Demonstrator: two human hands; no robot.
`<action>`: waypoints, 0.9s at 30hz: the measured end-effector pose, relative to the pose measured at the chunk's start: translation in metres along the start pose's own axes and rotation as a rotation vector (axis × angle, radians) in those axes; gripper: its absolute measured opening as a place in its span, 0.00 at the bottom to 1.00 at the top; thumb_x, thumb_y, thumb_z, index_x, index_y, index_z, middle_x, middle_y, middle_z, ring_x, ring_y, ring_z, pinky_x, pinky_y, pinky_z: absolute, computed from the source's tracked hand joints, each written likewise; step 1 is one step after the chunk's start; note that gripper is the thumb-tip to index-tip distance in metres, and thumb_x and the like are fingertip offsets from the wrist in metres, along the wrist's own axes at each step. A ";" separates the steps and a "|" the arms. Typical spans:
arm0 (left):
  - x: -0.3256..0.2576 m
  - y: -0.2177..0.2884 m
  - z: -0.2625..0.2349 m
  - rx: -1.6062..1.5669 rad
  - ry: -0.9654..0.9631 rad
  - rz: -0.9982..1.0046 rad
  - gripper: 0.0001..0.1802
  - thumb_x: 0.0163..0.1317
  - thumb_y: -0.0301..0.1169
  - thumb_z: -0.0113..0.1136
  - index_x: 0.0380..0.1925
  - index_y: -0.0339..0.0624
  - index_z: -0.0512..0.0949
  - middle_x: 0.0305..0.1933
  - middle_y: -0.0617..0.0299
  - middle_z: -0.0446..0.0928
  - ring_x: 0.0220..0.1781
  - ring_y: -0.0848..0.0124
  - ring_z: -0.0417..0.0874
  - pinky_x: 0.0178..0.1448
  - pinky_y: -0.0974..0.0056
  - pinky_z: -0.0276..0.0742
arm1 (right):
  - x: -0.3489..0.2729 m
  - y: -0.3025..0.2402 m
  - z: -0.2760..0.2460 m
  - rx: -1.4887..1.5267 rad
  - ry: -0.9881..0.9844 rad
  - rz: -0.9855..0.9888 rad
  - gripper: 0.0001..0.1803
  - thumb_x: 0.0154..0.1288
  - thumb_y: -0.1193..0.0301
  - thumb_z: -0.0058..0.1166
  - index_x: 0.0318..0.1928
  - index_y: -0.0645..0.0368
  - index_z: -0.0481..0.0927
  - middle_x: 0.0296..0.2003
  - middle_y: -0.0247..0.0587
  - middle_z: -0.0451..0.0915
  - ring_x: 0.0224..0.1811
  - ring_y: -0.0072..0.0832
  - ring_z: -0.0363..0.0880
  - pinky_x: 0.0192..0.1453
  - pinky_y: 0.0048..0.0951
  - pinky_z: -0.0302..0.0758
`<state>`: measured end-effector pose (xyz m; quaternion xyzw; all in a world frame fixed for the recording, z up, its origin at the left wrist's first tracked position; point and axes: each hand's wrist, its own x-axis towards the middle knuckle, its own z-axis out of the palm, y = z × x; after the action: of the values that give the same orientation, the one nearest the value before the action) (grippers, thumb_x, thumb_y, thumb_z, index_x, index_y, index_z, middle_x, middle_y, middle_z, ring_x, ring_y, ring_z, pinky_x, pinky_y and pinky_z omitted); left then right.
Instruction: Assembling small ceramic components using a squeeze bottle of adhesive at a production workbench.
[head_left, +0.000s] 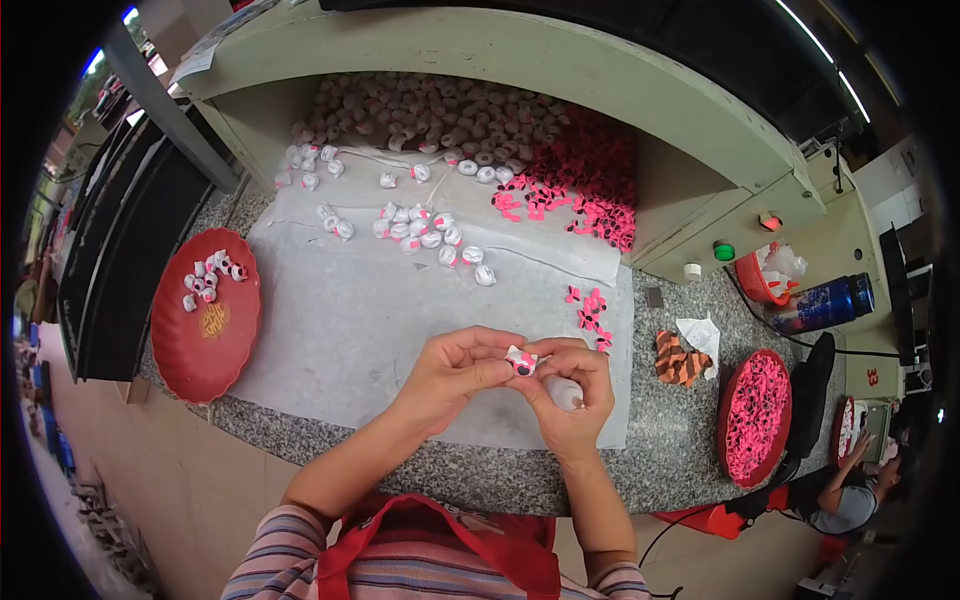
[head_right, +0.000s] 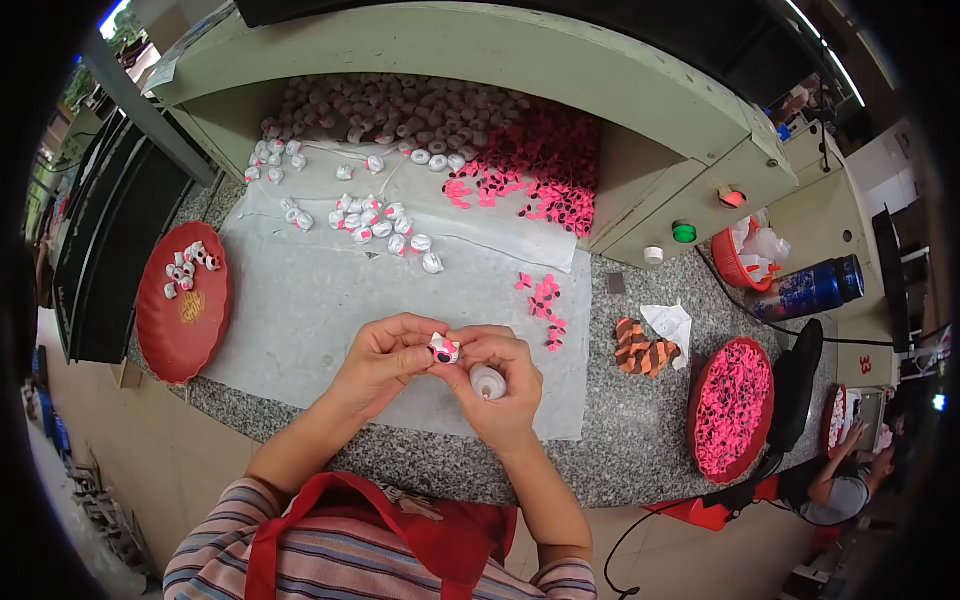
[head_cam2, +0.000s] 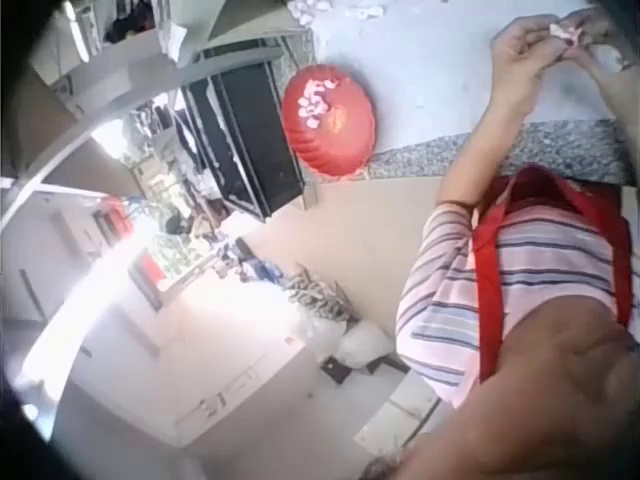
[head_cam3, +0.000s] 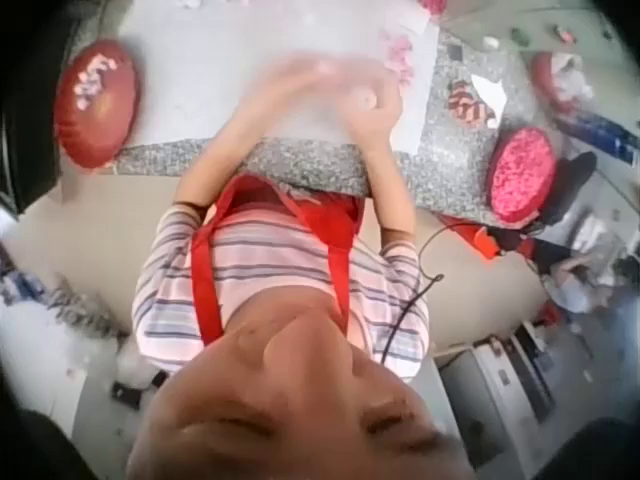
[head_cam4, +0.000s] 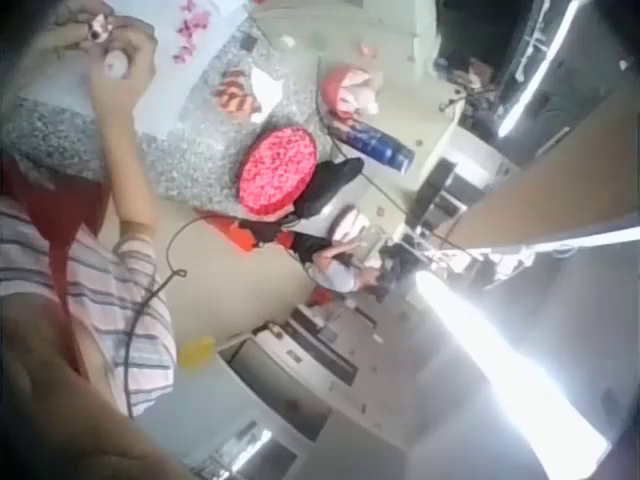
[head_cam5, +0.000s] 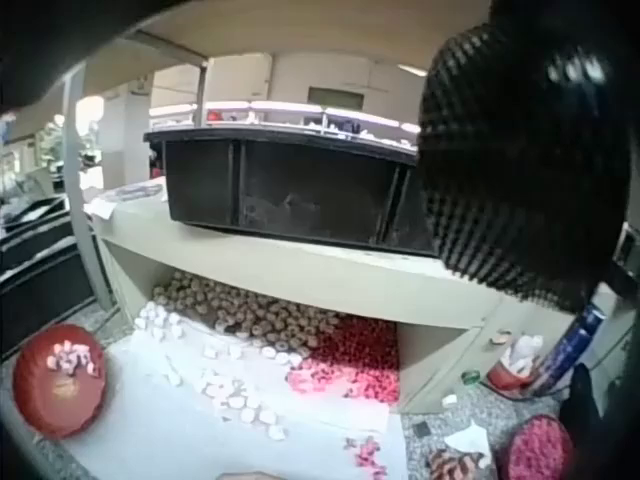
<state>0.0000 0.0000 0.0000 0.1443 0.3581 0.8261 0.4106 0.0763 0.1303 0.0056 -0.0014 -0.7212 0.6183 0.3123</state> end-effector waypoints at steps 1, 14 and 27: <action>0.000 0.000 0.000 -0.005 0.005 -0.007 0.14 0.57 0.20 0.51 0.45 0.31 0.71 0.44 0.52 0.75 0.46 0.67 0.77 0.50 0.63 0.75 | 0.001 0.000 0.000 -0.006 0.001 -0.005 0.20 0.43 0.84 0.63 0.35 0.60 0.66 0.37 0.48 0.75 0.34 0.23 0.74 0.34 0.17 0.72; 0.000 -0.003 0.000 -0.059 0.048 -0.018 0.14 0.54 0.20 0.55 0.42 0.36 0.73 0.42 0.55 0.76 0.46 0.69 0.77 0.51 0.65 0.74 | 0.002 -0.006 0.002 0.189 0.038 0.218 0.11 0.47 0.86 0.57 0.33 0.63 0.74 0.39 0.42 0.74 0.35 0.19 0.73 0.35 0.18 0.71; 0.003 -0.012 -0.005 -0.322 0.032 -0.235 0.17 0.55 0.20 0.54 0.46 0.34 0.71 0.43 0.48 0.75 0.46 0.62 0.78 0.48 0.68 0.77 | 0.025 0.003 -0.039 -0.079 0.347 0.410 0.08 0.53 0.75 0.57 0.35 0.62 0.78 0.26 0.34 0.78 0.22 0.14 0.73 0.23 0.15 0.66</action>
<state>0.0017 0.0049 -0.0120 0.0207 0.2423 0.8213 0.5162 0.0726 0.1761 0.0155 -0.2657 -0.6651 0.6306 0.2991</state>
